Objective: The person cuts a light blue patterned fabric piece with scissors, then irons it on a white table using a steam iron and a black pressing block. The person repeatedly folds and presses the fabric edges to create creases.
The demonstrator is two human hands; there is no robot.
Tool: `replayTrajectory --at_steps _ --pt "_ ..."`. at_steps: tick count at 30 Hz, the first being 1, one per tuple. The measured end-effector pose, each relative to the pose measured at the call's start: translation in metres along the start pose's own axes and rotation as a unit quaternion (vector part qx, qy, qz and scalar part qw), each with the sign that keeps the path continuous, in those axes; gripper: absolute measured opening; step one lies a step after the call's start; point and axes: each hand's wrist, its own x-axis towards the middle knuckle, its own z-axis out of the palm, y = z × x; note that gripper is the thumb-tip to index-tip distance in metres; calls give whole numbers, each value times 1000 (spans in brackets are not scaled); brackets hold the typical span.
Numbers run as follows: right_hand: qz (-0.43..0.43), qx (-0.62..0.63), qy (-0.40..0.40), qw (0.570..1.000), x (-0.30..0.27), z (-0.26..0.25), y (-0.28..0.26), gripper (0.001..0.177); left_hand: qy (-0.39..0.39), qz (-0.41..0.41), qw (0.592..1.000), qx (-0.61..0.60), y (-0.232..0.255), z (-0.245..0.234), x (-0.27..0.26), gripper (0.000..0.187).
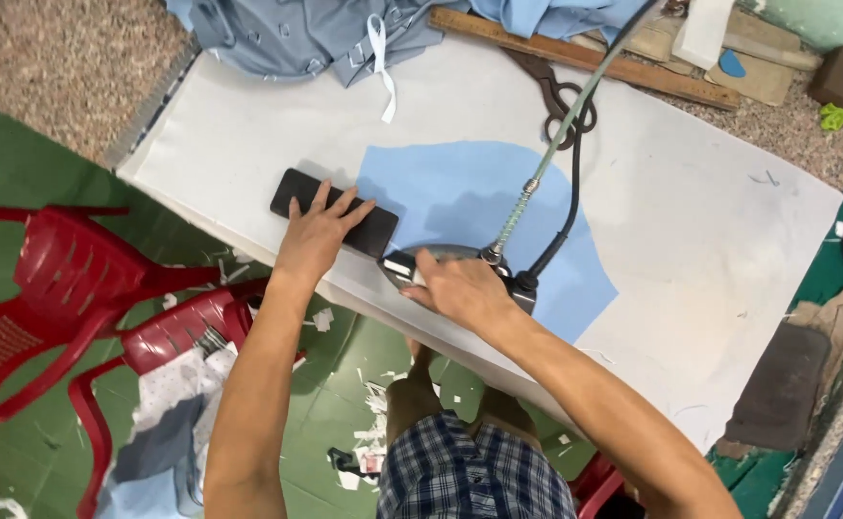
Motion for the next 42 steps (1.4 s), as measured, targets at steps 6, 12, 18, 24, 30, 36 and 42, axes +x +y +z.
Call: replayTrajectory --at_steps 6,12,18,24,30,36,42 --pt "-30 -12 4 999 -16 8 18 47 27 2 1000 14 36 12 -6 86" --pt "-73 -27 46 996 -49 14 44 39 268 -97 958 -5 128 55 -70 51" --pt "-88 -4 44 995 -56 15 49 40 552 -101 822 -95 308 192 -111 10" --pt "-105 -49 45 992 -46 18 46 39 526 -60 820 -219 400 190 -100 26" --pt "-119 -32 32 992 -41 14 33 38 527 -139 809 -218 415 167 -91 36" --pt "-117 -42 52 991 -47 21 44 39 496 -183 829 -182 414 170 -70 44" --pt "-114 -45 53 991 -49 21 44 39 431 -216 861 -165 421 190 -56 56"
